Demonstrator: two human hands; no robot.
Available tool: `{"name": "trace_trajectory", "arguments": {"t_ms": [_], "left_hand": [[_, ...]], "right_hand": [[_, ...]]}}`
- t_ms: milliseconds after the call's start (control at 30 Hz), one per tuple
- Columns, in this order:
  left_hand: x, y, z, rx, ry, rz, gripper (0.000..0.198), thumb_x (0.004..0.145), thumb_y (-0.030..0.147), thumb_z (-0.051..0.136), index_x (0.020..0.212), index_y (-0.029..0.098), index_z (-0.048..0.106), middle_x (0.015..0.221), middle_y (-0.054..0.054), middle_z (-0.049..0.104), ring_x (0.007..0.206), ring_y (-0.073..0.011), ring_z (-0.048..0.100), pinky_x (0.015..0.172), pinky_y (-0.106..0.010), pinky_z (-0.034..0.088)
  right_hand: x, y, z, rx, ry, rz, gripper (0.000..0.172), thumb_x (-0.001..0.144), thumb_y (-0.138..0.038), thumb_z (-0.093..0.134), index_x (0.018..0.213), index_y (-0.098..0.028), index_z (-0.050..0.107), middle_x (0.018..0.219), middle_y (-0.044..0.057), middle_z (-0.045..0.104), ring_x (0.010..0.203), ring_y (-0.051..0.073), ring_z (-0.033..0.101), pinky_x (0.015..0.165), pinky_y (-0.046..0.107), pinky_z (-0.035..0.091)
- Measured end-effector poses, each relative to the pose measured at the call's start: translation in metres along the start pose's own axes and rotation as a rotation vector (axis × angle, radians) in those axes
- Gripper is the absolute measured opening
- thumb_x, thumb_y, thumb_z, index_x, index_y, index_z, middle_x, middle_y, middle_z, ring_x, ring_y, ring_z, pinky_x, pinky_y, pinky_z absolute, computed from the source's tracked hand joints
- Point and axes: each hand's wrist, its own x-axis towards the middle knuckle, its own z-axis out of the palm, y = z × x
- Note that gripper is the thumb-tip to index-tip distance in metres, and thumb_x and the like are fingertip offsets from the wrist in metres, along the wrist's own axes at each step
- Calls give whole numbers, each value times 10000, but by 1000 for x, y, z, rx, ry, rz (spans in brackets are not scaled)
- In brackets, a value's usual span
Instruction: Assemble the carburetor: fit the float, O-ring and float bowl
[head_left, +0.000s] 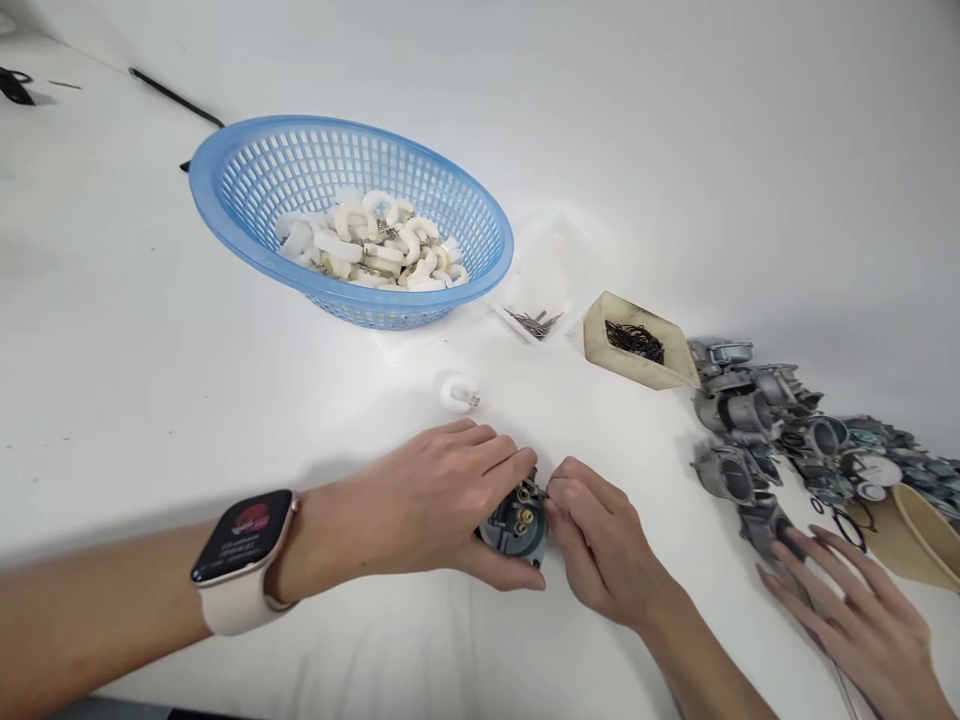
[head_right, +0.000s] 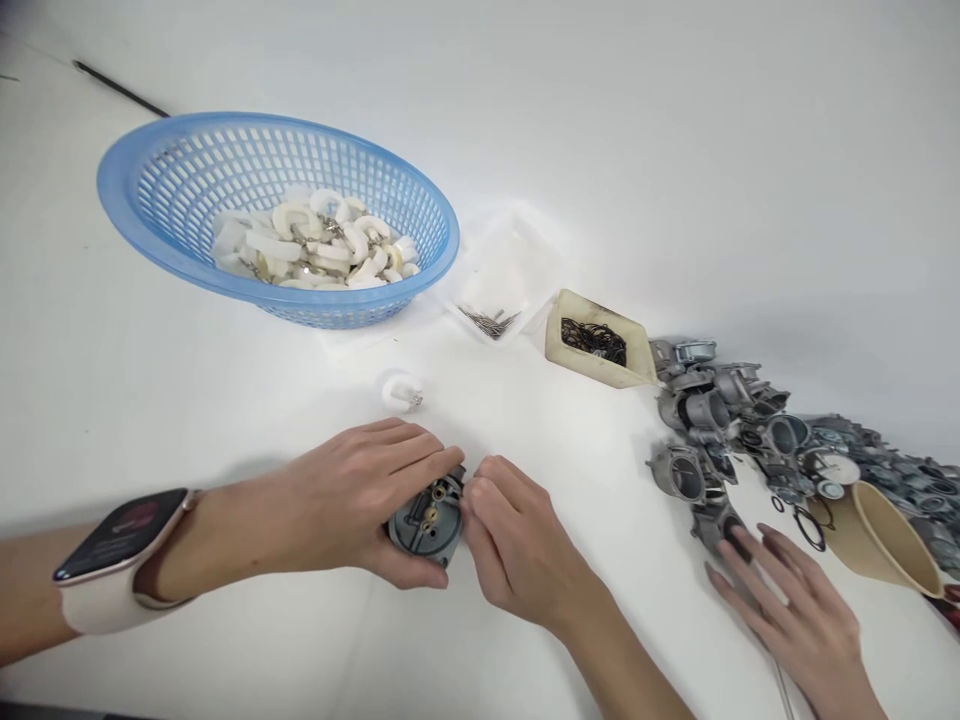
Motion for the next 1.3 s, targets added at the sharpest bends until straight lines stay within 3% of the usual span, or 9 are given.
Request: {"name": "trace_trajectory", "arguments": {"t_ms": [233, 433, 533, 800, 933, 1100, 1233, 1300], "left_hand": [[0, 0, 0, -24, -6, -8, 593, 854, 700, 611, 1049, 140, 604, 875, -74, 668, 778, -252, 648, 752, -390, 504], [-1, 4, -3, -235, -86, -160, 629, 725, 619, 772, 1143, 194, 574, 917, -18, 647, 806, -219, 628, 798, -361, 484], [-1, 7, -7, -307, -115, -207, 629, 729, 547, 802, 1214, 232, 555, 971, -5, 650, 859, -215, 638, 820, -343, 489], [0, 6, -8, -327, -126, -166, 650, 745, 542, 817, 1267, 240, 574, 1031, -26, 628, 911, -217, 635, 867, -336, 489], [-1, 4, -7, -294, -97, -141, 666, 729, 568, 819, 1257, 235, 585, 985, -23, 632, 858, -214, 636, 840, -339, 484], [-3, 7, -9, -228, -90, -146, 721, 680, 586, 821, 1259, 232, 580, 911, 1, 634, 799, -213, 634, 792, -350, 496], [-5, 10, -9, -183, -54, -144, 608, 696, 607, 781, 1121, 211, 602, 976, -31, 661, 942, -262, 644, 843, -383, 503], [-6, 12, -8, -173, -59, -151, 586, 713, 593, 763, 1114, 204, 586, 1005, -46, 664, 962, -271, 641, 844, -393, 503]], "right_hand": [[2, 0, -9, -64, -23, -24, 212, 970, -59, 410, 856, -231, 362, 772, 8, 413, 698, 176, 367, 612, 320, 316], [0, -4, -22, 74, -55, 66, 147, 1002, -111, 401, 965, -229, 481, 824, 20, 503, 736, 171, 465, 655, 319, 407], [-2, -3, -24, 138, -90, 116, 139, 1019, -144, 405, 1002, -232, 512, 858, 30, 537, 757, 173, 508, 660, 315, 441], [-3, -1, -24, 170, -13, 90, 194, 996, -112, 515, 1055, -257, 630, 955, 36, 651, 838, 169, 620, 713, 300, 513], [3, -1, -40, 211, -74, 101, 165, 990, -149, 549, 1060, -254, 656, 1009, 46, 677, 881, 177, 645, 752, 315, 538], [49, 12, -48, 71, -41, 198, 159, 1022, -281, 523, 1084, -251, 667, 1006, 49, 692, 875, 191, 655, 746, 334, 539], [106, 15, -18, -222, -225, 114, 468, 927, -410, 685, 1361, -301, 549, 1129, 62, 646, 846, 206, 648, 706, 333, 524], [125, 14, -6, -309, -287, 53, 397, 901, -399, 722, 1257, -258, 614, 1071, 68, 631, 825, 212, 629, 669, 325, 503]]}}
